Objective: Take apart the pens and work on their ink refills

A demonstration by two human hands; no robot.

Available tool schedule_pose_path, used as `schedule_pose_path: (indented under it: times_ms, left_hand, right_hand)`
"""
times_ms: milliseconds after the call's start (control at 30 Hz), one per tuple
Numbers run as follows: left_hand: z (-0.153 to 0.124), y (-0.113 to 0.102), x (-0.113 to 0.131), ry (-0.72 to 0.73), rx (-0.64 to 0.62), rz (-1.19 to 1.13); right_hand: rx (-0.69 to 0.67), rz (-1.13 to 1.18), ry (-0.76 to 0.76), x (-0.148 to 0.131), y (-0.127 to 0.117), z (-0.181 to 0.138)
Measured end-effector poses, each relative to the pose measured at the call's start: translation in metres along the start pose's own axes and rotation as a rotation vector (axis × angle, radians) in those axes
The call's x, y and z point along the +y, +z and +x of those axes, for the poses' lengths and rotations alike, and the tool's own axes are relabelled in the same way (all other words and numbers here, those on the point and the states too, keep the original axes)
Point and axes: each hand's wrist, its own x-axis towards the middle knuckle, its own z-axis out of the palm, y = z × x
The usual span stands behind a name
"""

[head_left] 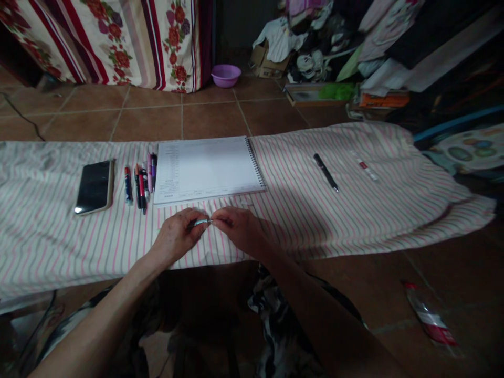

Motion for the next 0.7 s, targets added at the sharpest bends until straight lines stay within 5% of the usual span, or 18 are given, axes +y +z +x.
schedule_pose_path:
  times_ms: [500, 700]
  left_hand:
    - [0.000, 0.001, -0.002, -0.072, 0.005, -0.094]
    - [0.001, 0.001, -0.002, -0.091, -0.001, -0.102]
  right_hand:
    - [0.047, 0.066, 0.095, -0.002, -0.005, -0.003]
    - [0.133, -0.127, 0.050, 0.003, -0.019, -0.006]
